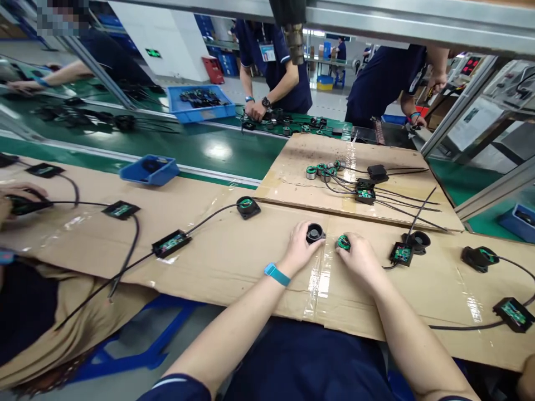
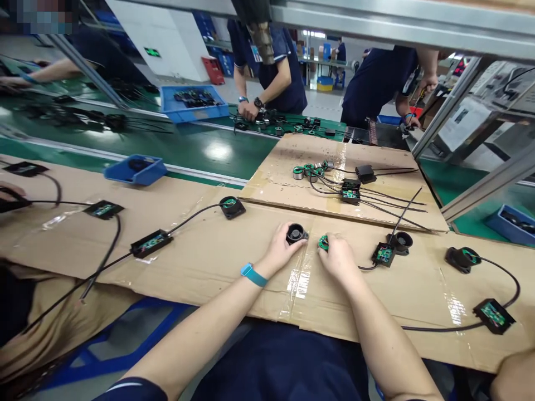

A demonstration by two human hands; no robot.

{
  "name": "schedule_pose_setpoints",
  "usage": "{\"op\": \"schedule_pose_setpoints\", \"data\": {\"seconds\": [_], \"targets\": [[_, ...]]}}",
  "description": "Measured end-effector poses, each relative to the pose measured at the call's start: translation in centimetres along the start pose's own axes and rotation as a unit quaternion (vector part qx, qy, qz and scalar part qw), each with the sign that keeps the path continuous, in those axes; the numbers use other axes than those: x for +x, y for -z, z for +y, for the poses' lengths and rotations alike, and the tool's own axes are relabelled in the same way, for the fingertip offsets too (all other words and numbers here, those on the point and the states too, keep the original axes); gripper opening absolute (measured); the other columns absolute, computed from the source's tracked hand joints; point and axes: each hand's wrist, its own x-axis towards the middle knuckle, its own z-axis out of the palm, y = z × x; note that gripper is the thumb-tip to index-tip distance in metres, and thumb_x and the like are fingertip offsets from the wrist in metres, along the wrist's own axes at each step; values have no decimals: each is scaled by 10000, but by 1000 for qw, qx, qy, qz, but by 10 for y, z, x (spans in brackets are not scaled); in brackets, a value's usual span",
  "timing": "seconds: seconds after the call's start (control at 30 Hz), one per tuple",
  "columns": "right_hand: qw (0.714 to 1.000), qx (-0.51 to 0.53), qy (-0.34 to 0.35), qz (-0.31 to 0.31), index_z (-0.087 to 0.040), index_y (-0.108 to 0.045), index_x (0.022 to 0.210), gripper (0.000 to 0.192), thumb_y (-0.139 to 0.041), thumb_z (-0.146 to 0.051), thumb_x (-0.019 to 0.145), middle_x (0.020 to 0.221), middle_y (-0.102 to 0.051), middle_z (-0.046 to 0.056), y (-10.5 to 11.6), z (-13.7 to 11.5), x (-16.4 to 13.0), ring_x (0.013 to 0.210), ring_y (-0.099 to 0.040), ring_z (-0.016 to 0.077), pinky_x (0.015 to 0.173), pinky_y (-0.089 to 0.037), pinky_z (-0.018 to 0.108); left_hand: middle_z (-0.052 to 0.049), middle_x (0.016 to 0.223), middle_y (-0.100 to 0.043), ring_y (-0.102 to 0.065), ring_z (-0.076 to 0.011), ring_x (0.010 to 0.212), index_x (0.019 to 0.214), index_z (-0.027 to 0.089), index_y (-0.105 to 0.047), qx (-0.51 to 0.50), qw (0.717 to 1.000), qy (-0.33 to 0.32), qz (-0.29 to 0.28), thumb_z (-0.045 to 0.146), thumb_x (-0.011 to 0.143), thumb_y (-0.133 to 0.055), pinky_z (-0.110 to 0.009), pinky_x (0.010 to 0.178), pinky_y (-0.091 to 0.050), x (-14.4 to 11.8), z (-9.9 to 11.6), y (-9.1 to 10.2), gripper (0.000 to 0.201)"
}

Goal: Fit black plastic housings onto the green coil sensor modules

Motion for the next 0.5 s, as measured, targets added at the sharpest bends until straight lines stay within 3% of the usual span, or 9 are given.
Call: {"op": "schedule_pose_setpoints", "data": {"seconds": [0.13, 0.2, 0.33, 0.5], "targets": [[976, 129, 25, 175, -138, -584, 1328, 510, -661, -387, 890, 1225, -689, 161, -9, -6, -6, 1064, -675, 297, 962, -539, 443, -98, 1308, -572, -543, -247, 1264, 1326, 231, -487, -44, 998, -40, -25, 248, 879, -689, -448, 1128, -434, -1, 5, 4, 491], [958, 172, 64, 220, -190, -594, 1320, 493, -674, -425, 894, 1181, -711, 123, -11, -10, -12, 1009, -697, 276, 926, -571, 435, -104, 1289, -590, -562, -251, 1243, 1317, 223, -484, -50, 997, -49, -38, 237, 860, -705, -456, 1112, -454, -2, 7, 1, 507], [948, 177, 144, 223, -212, -614, 1298, 435, -684, -386, 906, 1177, -709, 119, -16, -18, -19, 1046, -690, 277, 949, -576, 430, -127, 1308, -591, -545, -271, 1272, 1302, 209, -498, -41, 992, -109, -51, 275, 866, -706, -494, 1127, -451, -7, 10, -7, 488], [961, 126, 108, 220, -196, -618, 1271, 395, -657, -395, 932, 1154, -695, 134, -26, -22, -21, 1061, -667, 287, 967, -564, 458, -156, 1353, -552, -523, -283, 1293, 1331, 199, -505, 20, 988, -150, -43, 213, 898, -620, -532, 1117, -464, -9, 11, -11, 448]]}}
